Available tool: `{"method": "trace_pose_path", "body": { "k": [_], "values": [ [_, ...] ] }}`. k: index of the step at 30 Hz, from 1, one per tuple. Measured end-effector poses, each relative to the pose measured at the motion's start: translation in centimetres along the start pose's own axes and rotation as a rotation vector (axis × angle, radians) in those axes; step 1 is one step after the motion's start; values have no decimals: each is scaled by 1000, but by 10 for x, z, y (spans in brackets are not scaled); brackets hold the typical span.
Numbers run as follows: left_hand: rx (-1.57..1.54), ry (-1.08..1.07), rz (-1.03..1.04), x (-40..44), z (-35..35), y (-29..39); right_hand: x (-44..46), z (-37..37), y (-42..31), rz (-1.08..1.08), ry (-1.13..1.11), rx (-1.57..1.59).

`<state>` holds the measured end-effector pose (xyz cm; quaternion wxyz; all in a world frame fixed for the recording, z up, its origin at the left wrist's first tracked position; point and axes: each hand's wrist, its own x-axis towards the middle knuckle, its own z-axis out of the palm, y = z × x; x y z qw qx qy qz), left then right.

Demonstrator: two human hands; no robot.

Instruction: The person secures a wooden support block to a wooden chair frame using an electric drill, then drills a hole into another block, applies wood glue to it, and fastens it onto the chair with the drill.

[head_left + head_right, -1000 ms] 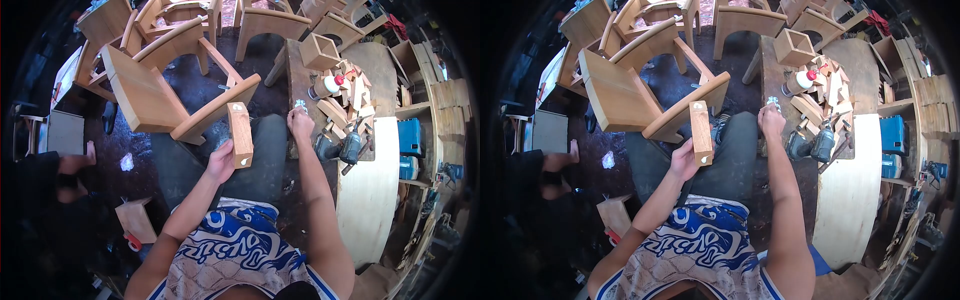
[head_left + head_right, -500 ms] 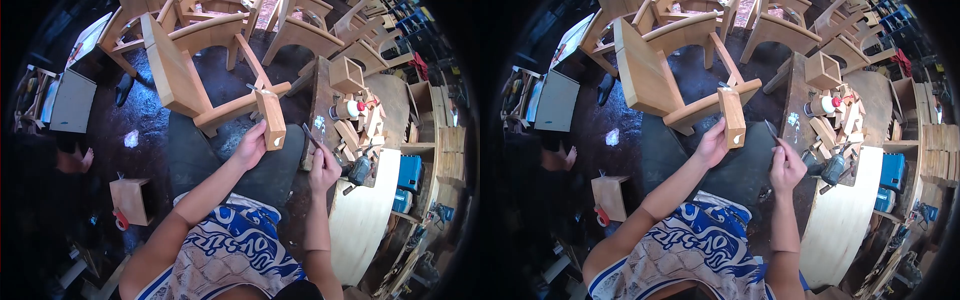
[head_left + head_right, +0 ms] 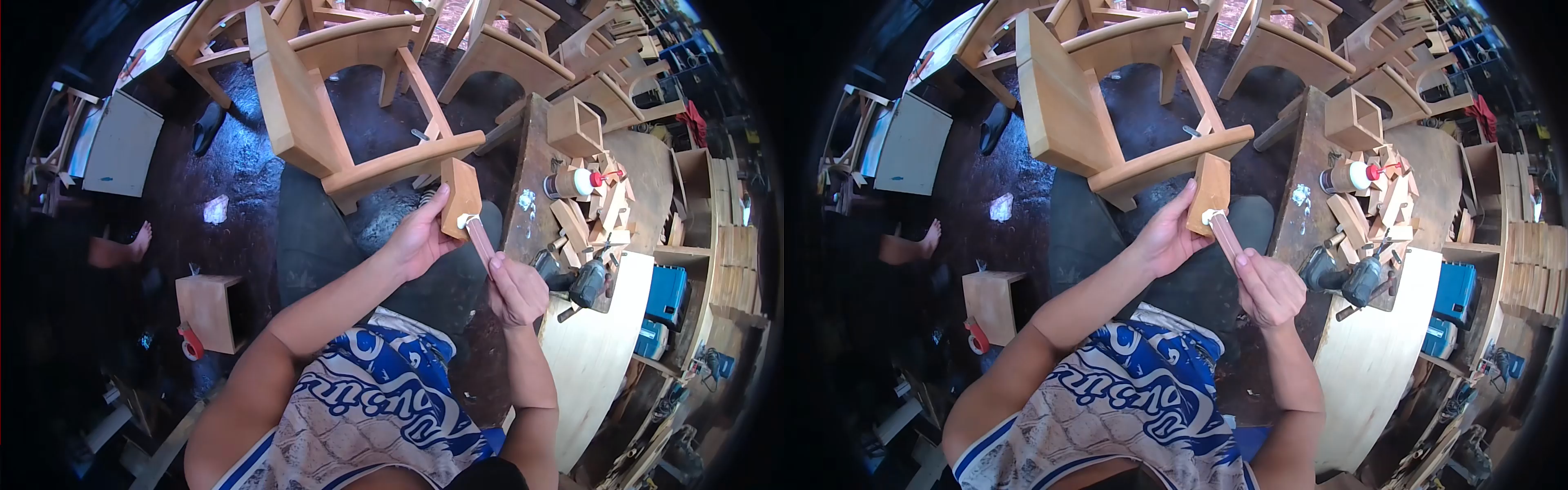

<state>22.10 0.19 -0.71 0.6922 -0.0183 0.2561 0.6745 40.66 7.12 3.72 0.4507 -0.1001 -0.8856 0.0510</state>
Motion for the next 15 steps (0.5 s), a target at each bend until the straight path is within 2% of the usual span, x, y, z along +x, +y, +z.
{"method": "trace_pose_path", "body": {
  "k": [5, 15],
  "values": [
    [38, 31, -72, -10, 5, 4, 9, -11, 4, -122, -139, 18],
    [89, 38, -99, -15, 10, 4, 13, -12, 6, -133, -189, 54]
  ]
}}
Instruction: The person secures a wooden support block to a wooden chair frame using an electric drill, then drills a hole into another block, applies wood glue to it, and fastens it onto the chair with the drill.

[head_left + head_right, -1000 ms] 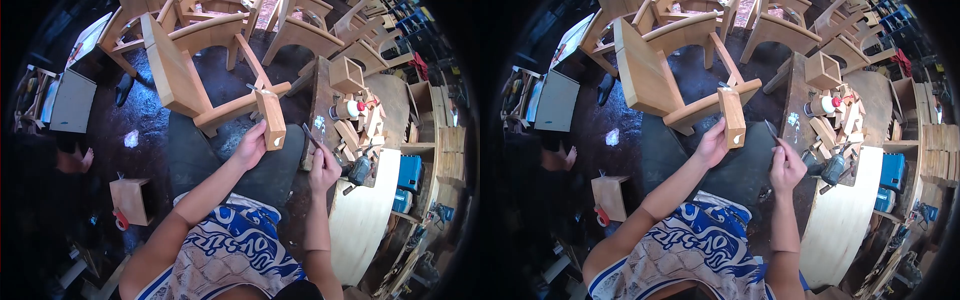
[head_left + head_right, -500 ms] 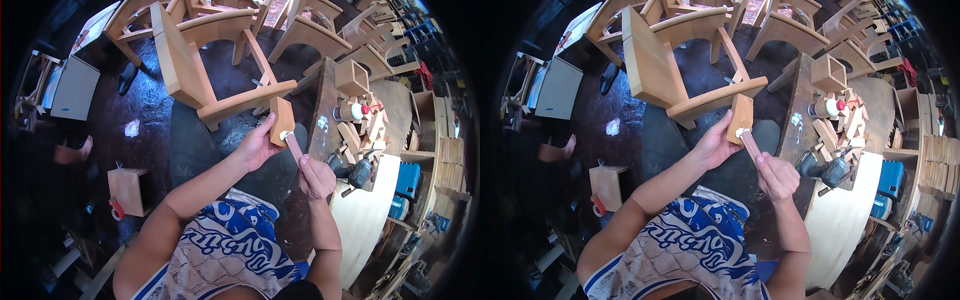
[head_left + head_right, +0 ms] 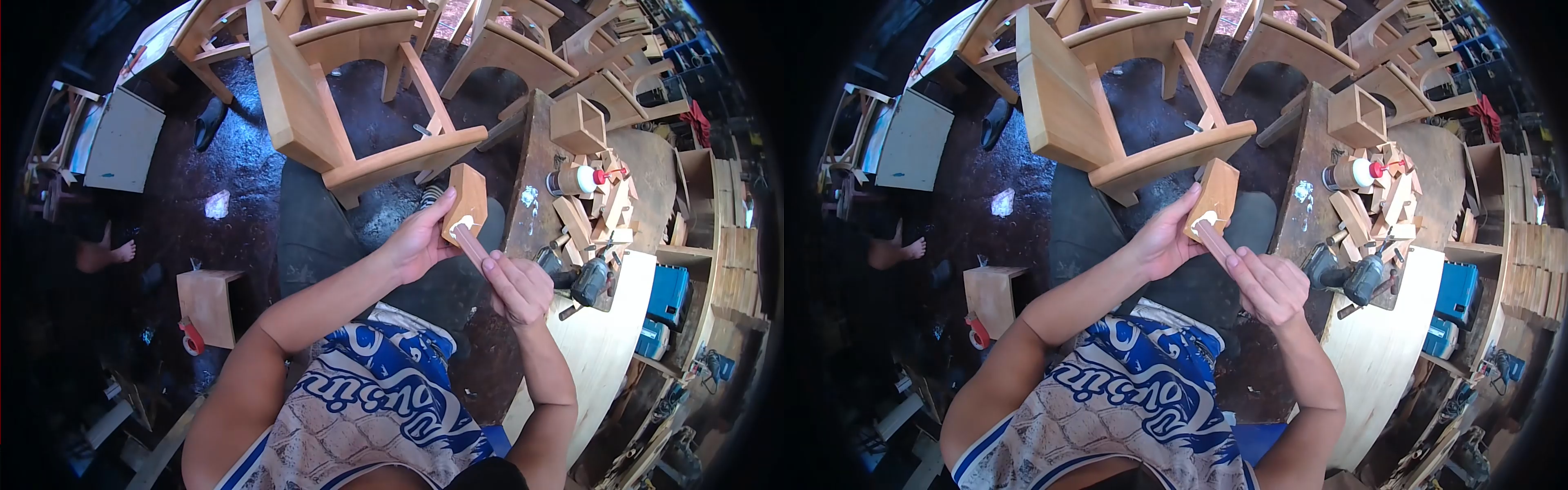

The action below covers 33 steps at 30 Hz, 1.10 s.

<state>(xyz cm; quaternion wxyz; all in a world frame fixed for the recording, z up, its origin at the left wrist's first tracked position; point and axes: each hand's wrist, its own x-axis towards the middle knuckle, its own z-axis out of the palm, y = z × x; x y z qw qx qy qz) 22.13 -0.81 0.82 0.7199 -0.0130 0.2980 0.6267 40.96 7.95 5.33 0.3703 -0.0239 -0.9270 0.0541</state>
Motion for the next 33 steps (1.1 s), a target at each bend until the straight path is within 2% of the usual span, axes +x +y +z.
{"method": "trace_pose_path", "body": {
  "k": [12, 16, 20, 25, 30, 33],
  "values": [
    [48, -29, -48, -1, -4, -4, 3, -5, 9, -8, 26, -64],
    [30, -10, -46, -1, 0, -1, -2, -9, 4, -49, -75, 19],
    [50, -16, -47, -4, -3, -2, -3, -10, 13, -16, 13, -72],
    [37, 8, -39, -3, 3, -1, -2, -11, 4, -51, -73, 12],
    [38, -32, -32, -2, -3, -3, -3, -10, 9, -8, 4, -86],
    [35, -35, -21, -3, -2, 0, -6, -12, 3, -26, -76, -13]
  ]
}}
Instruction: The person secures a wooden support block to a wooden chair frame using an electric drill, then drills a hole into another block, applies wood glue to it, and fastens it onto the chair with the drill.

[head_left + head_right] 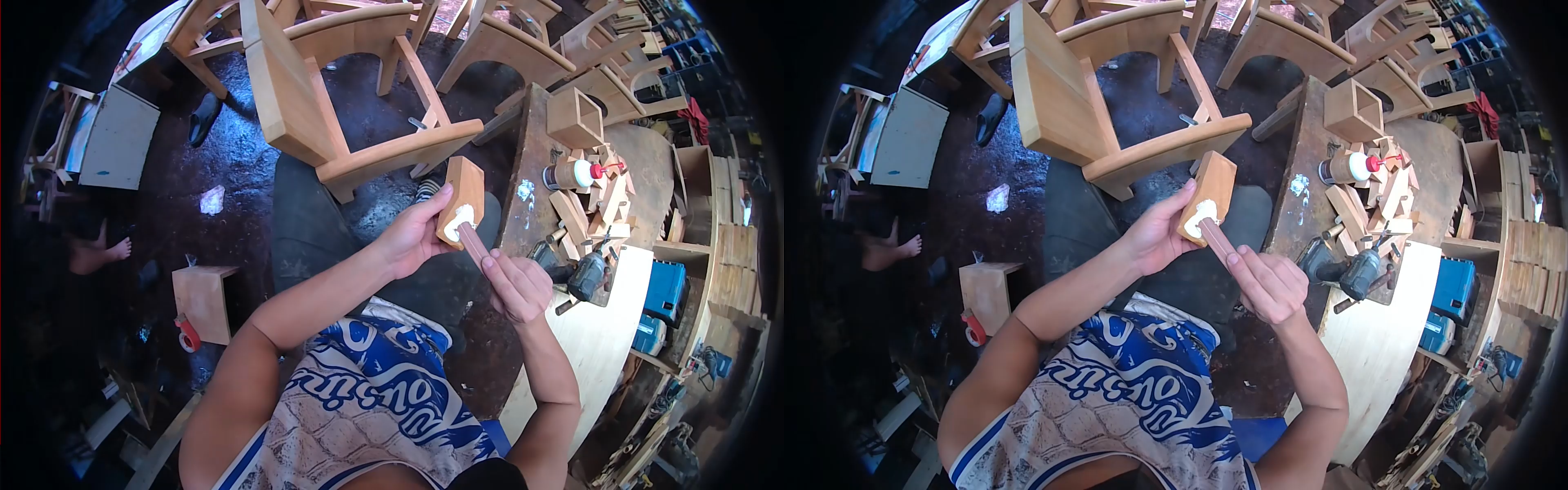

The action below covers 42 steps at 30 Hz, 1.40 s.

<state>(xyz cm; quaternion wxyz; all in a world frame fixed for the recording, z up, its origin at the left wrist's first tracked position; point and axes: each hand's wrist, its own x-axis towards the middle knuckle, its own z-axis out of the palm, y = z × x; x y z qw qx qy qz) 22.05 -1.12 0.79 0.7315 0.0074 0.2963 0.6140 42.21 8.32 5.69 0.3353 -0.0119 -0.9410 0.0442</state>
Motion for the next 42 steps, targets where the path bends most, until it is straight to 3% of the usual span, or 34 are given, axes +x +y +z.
{"method": "trace_pose_path", "body": {
  "k": [5, 8, 11, 13, 21, 28, 42],
  "values": [
    [-11, 22, 37, -6, -1, 4, -2, -12, -2, 23, 49, -39],
    [-83, -71, 72, 1, -22, -6, 3, -17, -1, 56, 121, -58],
    [146, -183, 147, 6, -53, -22, 5, -18, 2, 123, 213, -68],
    [463, -294, 298, 2, -59, -25, 7, -16, 9, 178, 254, -81],
    [424, -441, 176, -17, -56, -28, 24, -3, 5, 217, 255, 21],
    [536, -444, 225, -18, -59, -24, 23, 1, -1, 219, 219, 111],
    [413, -432, 138, -20, -66, -27, 13, 0, 2, 212, 261, 76]
  ]
}}
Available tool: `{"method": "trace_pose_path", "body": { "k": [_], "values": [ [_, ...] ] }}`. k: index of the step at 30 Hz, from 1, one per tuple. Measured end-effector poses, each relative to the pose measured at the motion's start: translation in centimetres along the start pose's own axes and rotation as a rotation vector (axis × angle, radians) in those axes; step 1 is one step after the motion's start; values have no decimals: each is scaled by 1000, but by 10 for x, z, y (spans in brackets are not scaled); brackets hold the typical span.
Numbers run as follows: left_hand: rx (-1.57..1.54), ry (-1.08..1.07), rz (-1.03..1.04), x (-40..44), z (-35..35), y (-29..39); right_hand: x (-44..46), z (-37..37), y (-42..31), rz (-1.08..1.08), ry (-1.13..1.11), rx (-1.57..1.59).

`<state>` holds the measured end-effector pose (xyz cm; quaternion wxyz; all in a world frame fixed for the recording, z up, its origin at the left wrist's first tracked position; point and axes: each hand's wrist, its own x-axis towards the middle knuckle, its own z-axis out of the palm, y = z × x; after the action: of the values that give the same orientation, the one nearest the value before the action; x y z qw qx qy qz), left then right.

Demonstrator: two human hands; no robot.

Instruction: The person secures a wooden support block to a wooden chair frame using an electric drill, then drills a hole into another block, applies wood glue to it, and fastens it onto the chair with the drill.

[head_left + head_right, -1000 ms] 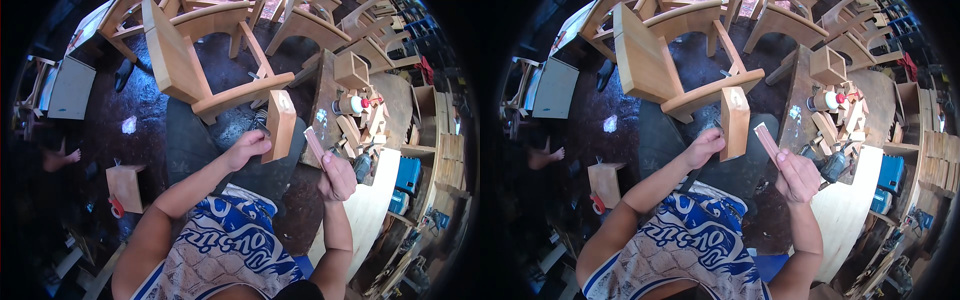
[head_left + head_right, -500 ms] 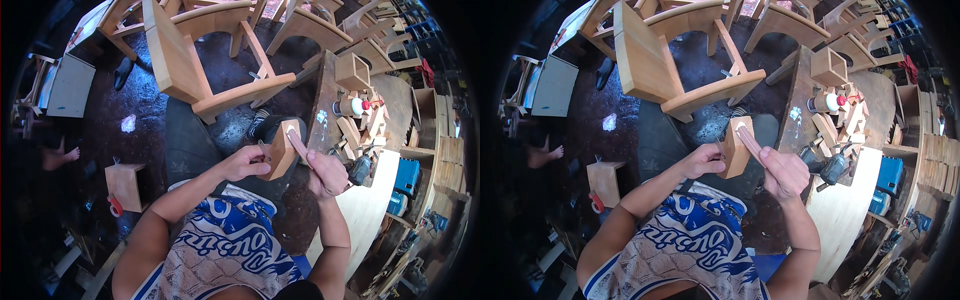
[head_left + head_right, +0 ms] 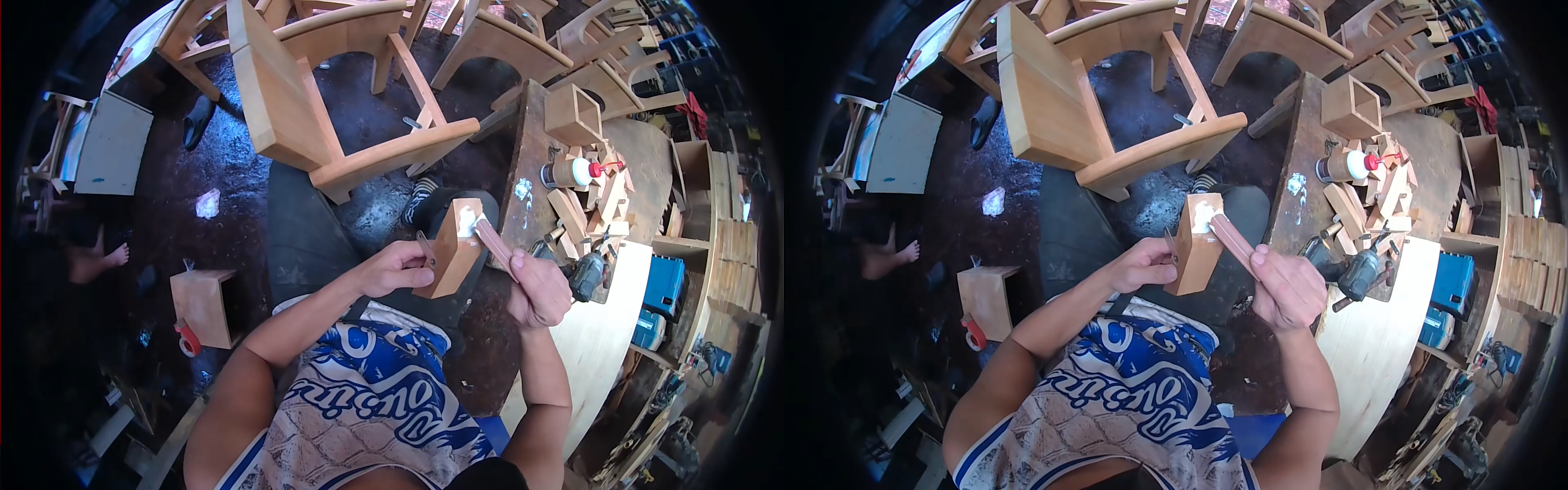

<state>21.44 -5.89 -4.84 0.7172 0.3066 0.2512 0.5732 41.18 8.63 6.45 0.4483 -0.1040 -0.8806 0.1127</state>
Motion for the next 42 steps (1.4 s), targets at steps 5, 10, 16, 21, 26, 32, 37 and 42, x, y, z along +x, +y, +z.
{"method": "trace_pose_path", "body": {
  "k": [5, 10, 16, 21, 26, 32, 37, 42],
  "values": [
    [20, -32, -25, 0, 4, 3, 4, 1, 1, -44, -56, 0],
    [10, -26, 4, -3, -1, 7, -6, -7, 12, -63, -43, -53],
    [-2, -97, -65, 0, 1, 2, -2, 1, 6, -47, -34, -14],
    [24, -79, -45, -2, -3, 3, -10, -1, 11, -8, -41, -50],
    [55, -32, -50, -3, -2, 6, -14, -2, 1, 35, -79, 2],
    [177, 157, -20, -14, -28, -7, -45, -8, 16, 163, -42, -62],
    [160, 304, 65, -13, -27, -6, -129, 13, 122, 616, 9, -412],
    [-22, 311, -7, -19, -37, -19, -149, 53, 180, 615, -118, -720]
  ]
}}
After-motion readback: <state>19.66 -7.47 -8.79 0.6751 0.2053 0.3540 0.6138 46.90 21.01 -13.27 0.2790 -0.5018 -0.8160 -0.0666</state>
